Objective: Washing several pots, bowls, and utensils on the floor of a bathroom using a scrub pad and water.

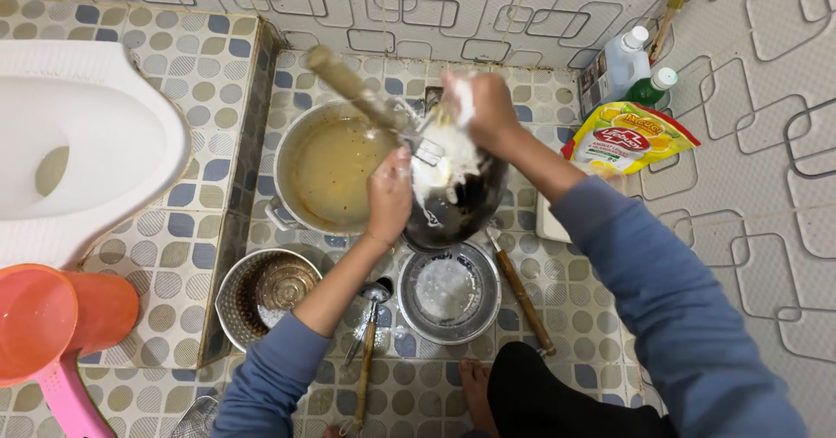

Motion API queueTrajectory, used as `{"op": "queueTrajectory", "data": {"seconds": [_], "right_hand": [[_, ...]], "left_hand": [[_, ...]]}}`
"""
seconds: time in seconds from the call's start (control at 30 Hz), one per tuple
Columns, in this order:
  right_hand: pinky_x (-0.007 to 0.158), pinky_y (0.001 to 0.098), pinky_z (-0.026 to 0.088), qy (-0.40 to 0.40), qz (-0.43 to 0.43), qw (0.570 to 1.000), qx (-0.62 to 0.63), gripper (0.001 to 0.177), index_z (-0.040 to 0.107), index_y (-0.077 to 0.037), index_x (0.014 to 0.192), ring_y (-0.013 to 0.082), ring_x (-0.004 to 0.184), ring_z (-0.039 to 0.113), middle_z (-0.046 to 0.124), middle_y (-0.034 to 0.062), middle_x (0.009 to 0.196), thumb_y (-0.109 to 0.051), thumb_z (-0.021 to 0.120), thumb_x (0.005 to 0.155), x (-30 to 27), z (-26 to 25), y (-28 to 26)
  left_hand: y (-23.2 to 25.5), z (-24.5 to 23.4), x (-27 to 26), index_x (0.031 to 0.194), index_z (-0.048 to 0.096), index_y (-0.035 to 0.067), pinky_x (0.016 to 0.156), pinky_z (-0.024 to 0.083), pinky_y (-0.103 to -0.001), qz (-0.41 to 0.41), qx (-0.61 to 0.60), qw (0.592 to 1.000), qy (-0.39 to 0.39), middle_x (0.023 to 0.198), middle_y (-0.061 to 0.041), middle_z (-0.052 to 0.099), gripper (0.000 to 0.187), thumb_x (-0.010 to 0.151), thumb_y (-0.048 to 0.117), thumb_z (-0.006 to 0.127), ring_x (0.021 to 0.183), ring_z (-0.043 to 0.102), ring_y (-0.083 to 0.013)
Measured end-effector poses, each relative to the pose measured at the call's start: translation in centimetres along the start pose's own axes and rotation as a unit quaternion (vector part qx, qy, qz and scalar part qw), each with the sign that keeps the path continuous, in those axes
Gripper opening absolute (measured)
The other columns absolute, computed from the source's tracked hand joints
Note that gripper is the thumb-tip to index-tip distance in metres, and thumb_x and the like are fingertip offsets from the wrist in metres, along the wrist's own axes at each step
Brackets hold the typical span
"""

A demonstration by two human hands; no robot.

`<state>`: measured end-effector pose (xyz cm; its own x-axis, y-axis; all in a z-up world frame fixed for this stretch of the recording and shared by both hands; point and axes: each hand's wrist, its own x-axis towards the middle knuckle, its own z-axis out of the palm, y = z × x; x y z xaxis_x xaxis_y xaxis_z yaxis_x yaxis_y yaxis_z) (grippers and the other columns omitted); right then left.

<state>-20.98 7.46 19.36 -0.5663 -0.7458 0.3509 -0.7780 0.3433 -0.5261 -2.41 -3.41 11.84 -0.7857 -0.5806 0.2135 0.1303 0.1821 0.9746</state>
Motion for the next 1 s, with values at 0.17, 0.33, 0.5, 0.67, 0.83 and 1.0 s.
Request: {"op": "queueTrajectory", "data": {"seconds": [0.17, 0.33, 0.5, 0.67, 0.83, 1.0], "right_hand": [[0.083, 0.0437, 0.054, 0.072, -0.102, 0.991, -0.046, 0.017, 0.070, -0.009, 0.094, 0.0335, 0.093, 0.067, 0.070, 0.0147, 0.096, -0.024, 0.063, 0.098, -0.8, 0.7, -3.7], [0.090, 0.0392, 0.059, 0.070, -0.050, 0.996, 0.029, 0.025, 0.067, -0.012, 0.109, 0.0264, 0.103, 0.070, 0.073, 0.0104, 0.109, -0.031, 0.056, 0.097, -1.3, 1.7, 3.4], [0.109, 0.0300, 0.042, 0.160, 0.147, 0.912, 0.347, 0.047, 0.058, -0.001, 0.138, 0.0180, 0.125, 0.059, 0.065, 0.0124, 0.134, -0.038, 0.040, 0.115, -7.1, 5.3, 10.4], [0.100, 0.0278, 0.048, 0.252, 0.275, 0.873, 0.315, 0.044, 0.063, 0.000, 0.130, 0.0157, 0.110, 0.064, 0.071, 0.0122, 0.122, -0.035, 0.042, 0.114, -10.1, 8.1, 7.5], [0.086, 0.0303, 0.050, 0.336, 0.248, 0.870, 0.261, 0.030, 0.060, 0.000, 0.115, 0.0171, 0.091, 0.058, 0.065, 0.0115, 0.105, -0.028, 0.049, 0.114, -13.8, 11.8, 3.0], [0.070, 0.0400, 0.056, 0.141, -0.272, 0.952, 0.027, 0.026, 0.066, -0.013, 0.090, 0.0210, 0.084, 0.064, 0.068, 0.0034, 0.090, -0.037, 0.065, 0.097, -10.3, 7.7, -3.5]], "left_hand": [[-1.0, -0.9, 0.6, 0.089, 0.060, 0.001, 0.064, 0.041, -0.026, 0.019, -0.071, 0.997, 0.010, 0.077, 0.006, 0.046, 0.035, 0.112, 0.025, 0.049, 0.074, 0.040, -0.0063], [-0.8, -1.7, 0.1, 0.084, 0.057, 0.003, 0.061, 0.035, -0.024, -0.006, -0.084, 0.996, 0.007, 0.077, 0.007, 0.042, 0.035, 0.111, 0.024, 0.051, 0.072, 0.037, -0.0045], [1.8, -3.1, 2.0, 0.089, 0.060, 0.001, 0.067, 0.040, -0.024, 0.035, -0.161, 0.978, 0.129, 0.082, 0.007, 0.051, 0.034, 0.113, 0.023, 0.049, 0.076, 0.042, -0.0042], [-1.8, -1.6, 1.4, 0.095, 0.063, -0.002, 0.072, 0.044, -0.024, 0.014, -0.155, 0.963, 0.222, 0.087, 0.004, 0.056, 0.034, 0.113, 0.022, 0.049, 0.079, 0.046, -0.0064], [-2.9, -0.5, 1.7, 0.105, 0.065, -0.004, 0.080, 0.049, -0.027, -0.028, -0.182, 0.931, 0.315, 0.095, -0.002, 0.064, 0.036, 0.112, 0.025, 0.044, 0.084, 0.054, -0.0107], [-4.7, 1.0, 0.4, 0.111, 0.061, -0.004, 0.087, 0.049, -0.030, -0.062, -0.172, 0.939, 0.290, 0.099, -0.006, 0.063, 0.039, 0.113, 0.030, 0.042, 0.089, 0.055, -0.0139]]}}
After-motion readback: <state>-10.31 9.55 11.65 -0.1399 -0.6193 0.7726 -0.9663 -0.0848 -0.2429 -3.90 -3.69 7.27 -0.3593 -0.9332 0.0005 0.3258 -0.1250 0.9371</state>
